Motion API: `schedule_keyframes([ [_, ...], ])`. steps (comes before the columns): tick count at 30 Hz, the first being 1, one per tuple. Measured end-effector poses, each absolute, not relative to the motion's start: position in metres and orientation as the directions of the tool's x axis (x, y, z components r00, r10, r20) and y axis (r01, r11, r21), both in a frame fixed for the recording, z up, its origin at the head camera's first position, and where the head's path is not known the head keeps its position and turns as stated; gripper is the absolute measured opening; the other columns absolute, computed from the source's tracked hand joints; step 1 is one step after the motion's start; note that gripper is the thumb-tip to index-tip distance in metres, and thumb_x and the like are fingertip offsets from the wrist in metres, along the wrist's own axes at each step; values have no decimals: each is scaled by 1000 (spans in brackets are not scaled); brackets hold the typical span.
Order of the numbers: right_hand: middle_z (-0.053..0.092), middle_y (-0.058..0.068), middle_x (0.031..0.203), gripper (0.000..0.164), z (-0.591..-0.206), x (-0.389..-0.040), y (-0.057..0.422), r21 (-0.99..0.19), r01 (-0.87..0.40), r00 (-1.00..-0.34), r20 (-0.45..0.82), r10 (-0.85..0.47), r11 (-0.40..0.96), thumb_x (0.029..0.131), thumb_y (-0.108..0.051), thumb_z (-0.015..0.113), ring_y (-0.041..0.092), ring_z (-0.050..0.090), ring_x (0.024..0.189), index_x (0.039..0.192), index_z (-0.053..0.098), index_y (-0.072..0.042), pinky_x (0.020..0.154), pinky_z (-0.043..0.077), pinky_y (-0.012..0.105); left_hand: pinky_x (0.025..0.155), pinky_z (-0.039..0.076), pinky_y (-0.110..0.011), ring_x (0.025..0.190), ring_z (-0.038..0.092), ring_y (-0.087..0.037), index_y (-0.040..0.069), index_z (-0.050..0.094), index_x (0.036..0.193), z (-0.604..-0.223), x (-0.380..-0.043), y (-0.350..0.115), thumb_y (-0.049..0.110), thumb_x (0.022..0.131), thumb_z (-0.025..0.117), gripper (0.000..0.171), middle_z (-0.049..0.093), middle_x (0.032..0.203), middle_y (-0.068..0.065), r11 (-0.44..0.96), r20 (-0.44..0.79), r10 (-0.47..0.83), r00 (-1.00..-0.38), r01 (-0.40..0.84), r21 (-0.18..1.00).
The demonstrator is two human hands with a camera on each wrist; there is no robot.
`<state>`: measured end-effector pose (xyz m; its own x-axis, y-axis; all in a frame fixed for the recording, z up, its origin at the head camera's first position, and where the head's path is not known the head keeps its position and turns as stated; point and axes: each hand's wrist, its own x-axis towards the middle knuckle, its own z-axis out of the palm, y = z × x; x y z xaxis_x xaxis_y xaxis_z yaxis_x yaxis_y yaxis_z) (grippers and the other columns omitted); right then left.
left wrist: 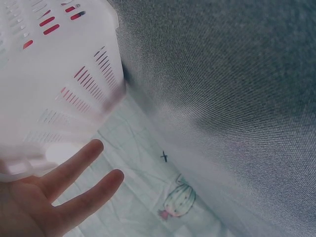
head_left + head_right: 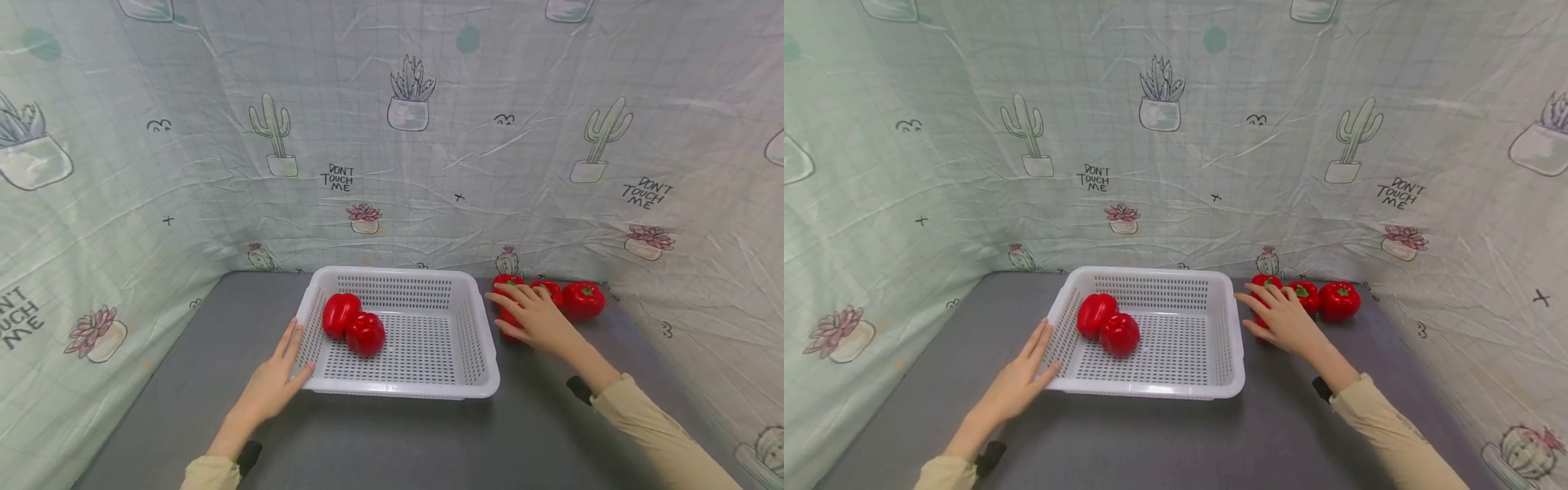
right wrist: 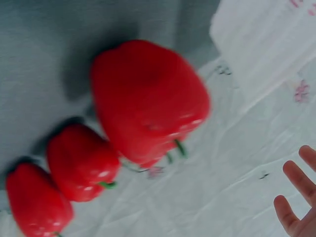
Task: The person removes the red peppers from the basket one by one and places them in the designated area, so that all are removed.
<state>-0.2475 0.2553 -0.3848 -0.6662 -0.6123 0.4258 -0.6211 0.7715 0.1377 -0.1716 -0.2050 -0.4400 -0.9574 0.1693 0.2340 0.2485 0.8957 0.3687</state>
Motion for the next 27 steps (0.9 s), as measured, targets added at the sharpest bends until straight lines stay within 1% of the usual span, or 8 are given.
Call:
schedule_keyframes([
  [2, 48, 11, 128, 62, -380, -246, 249, 168, -637, -640, 429, -637, 753, 72, -36, 68, 28, 44, 112, 127, 46, -20, 86, 36, 49, 79, 49, -46, 100, 58, -32, 7, 19, 142, -440, -171, -205, 34, 85, 53, 72, 14, 150, -13, 894, 237, 172, -956, 253, 369],
  [6, 51, 11, 125, 61, -369, -243, 236, 184, -669, -595, 448, -667, 720, 71, -34, 70, 26, 45, 110, 126, 49, -18, 86, 36, 47, 80, 48, -47, 103, 56, -33, 6, 20, 142, -439, -170, -205, 34, 85, 53, 71, 14, 149, -13, 891, 242, 176, -954, 259, 372],
  [8, 51, 10, 125, 60, -364, -242, 229, 184, -686, -576, 453, -680, 704, 72, -33, 69, 25, 45, 110, 126, 49, -17, 87, 36, 46, 81, 48, -47, 104, 56, -33, 6, 20, 142, -438, -170, -205, 35, 85, 53, 72, 14, 149, -13, 891, 239, 177, -955, 258, 372],
  [12, 51, 9, 126, 53, -352, -243, 213, 213, -716, -527, 460, -715, 665, 78, -33, 63, 25, 48, 109, 126, 48, -16, 86, 37, 46, 81, 48, -47, 103, 56, -33, 6, 19, 142, -437, -170, -205, 35, 85, 53, 72, 14, 149, -14, 893, 236, 178, -955, 258, 369],
  [16, 52, 9, 126, 53, -345, -246, 194, 222, -740, -489, 470, -734, 635, 77, -31, 65, 25, 49, 107, 125, 49, -14, 85, 39, 44, 81, 48, -46, 101, 57, -31, 6, 19, 142, -437, -171, -204, 35, 85, 53, 72, 14, 149, -13, 892, 235, 178, -956, 258, 371],
  [19, 53, 8, 124, 54, -344, -247, 179, 211, -750, -490, 460, -741, 627, 76, -30, 66, 23, 49, 107, 125, 49, -14, 86, 38, 42, 80, 48, -46, 100, 57, -30, 7, 19, 142, -438, -171, -204, 35, 85, 53, 72, 14, 150, -13, 893, 230, 175, -957, 253, 372],
  [24, 54, 5, 123, 51, -343, -248, 157, 171, -760, -516, 428, -742, 628, 79, -33, 63, 22, 49, 110, 125, 50, -15, 88, 39, 40, 79, 49, -45, 99, 58, -30, 7, 19, 142, -438, -172, -205, 36, 86, 51, 72, 14, 150, -12, 893, 231, 181, -956, 258, 368],
  [27, 54, 4, 123, 50, -344, -250, 145, 149, -765, -528, 411, -743, 626, 80, -34, 63, 21, 48, 110, 124, 50, -16, 89, 40, 41, 80, 48, -46, 100, 57, -31, 7, 18, 142, -438, -171, -206, 36, 86, 51, 72, 14, 150, -12, 895, 231, 180, -956, 257, 365],
])
